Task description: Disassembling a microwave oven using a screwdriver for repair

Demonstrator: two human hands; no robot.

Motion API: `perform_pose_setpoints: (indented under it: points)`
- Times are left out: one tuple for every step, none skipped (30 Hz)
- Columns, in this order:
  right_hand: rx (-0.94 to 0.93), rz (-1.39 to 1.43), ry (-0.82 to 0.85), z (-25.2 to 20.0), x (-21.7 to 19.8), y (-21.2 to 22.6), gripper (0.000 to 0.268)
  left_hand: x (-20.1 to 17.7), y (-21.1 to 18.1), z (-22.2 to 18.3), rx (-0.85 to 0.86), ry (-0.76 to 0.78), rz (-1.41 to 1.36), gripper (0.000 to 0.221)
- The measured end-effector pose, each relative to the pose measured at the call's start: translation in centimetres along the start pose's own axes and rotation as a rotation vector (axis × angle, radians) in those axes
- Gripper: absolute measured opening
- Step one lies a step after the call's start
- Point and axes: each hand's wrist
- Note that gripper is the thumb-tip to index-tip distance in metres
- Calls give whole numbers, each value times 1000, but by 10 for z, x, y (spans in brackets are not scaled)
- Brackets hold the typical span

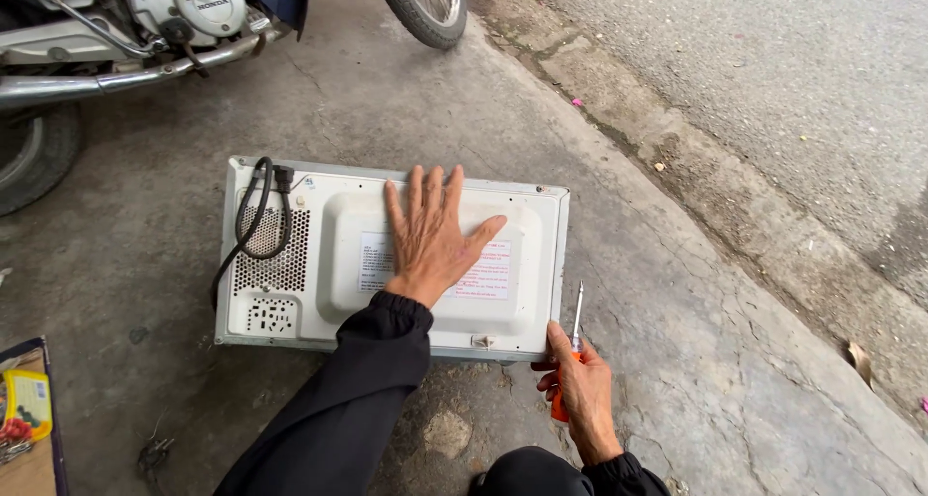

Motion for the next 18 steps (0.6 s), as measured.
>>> perform_pose_setpoints:
  points:
    - [2, -12, 3, 0, 0, 2, 47, 0, -1, 4, -26, 26, -2, 110]
    - [3, -23, 7, 0, 1, 4, 46, 0, 0, 7, -52, 53, -5, 113]
    - [8, -29, 36, 2, -5, 5, 46, -4, -5, 4, -74, 48, 14, 113]
    - [-27, -153, -54, 5, -10, 4, 52, -8, -8, 2, -62, 6, 4, 112]
    - [-65, -280, -134, 9, -13, 4, 58, -12, -8, -2, -58, -34, -1, 111]
    - [-63, -290, -96, 23, -22, 3, 58, -12, -12, -1, -89, -38, 23, 111]
    - [-187, -252, -105, 39, -28, 1, 48, -11, -12, -3, -80, -10, -18, 112]
    - [-307, -206, -114, 56, -32, -2, 41, -10, -10, -4, -73, 15, -60, 113]
    - [-296, -215, -60, 51, -19, 13, 41, -10, -8, -8, -117, 14, -26, 113]
    - [-289, -256, 16, 46, -6, 28, 52, -9, -5, -10, -89, -31, -27, 111]
    - [-293, -297, 75, 42, 2, 49, 66, -7, -9, -4, -47, -79, -41, 109]
    - [-292, -305, 111, 51, 8, 41, 66, -2, 0, -7, -78, -85, -20, 109]
    - [-230, -285, 85, 59, 10, 36, 57, 3, 5, -6, -32, -28, -17, 107]
    - [-167, -265, 58, 69, 11, 32, 51, 7, 9, -4, 12, 30, -14, 105]
    - [-168, -272, 78, 82, 6, 25, 51, 4, 11, -5, -6, 25, -4, 105]
    - [-185, -283, 41, 95, 2, 18, 55, 1, 14, -6, 23, 44, 14, 106]
    - [-197, -297, 5, 107, -4, 7, 59, -1, 17, -13, 48, 67, 31, 108]
    - [-195, -306, 25, 116, -12, -7, 59, -2, 16, -18, 27, 68, 40, 108]
Point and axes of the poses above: each hand's wrist, its own z-axis towards the middle knuckle, its own x-axis out of the palm, y = z × x, and after that the axes turned 10 degrees about z, right-handed
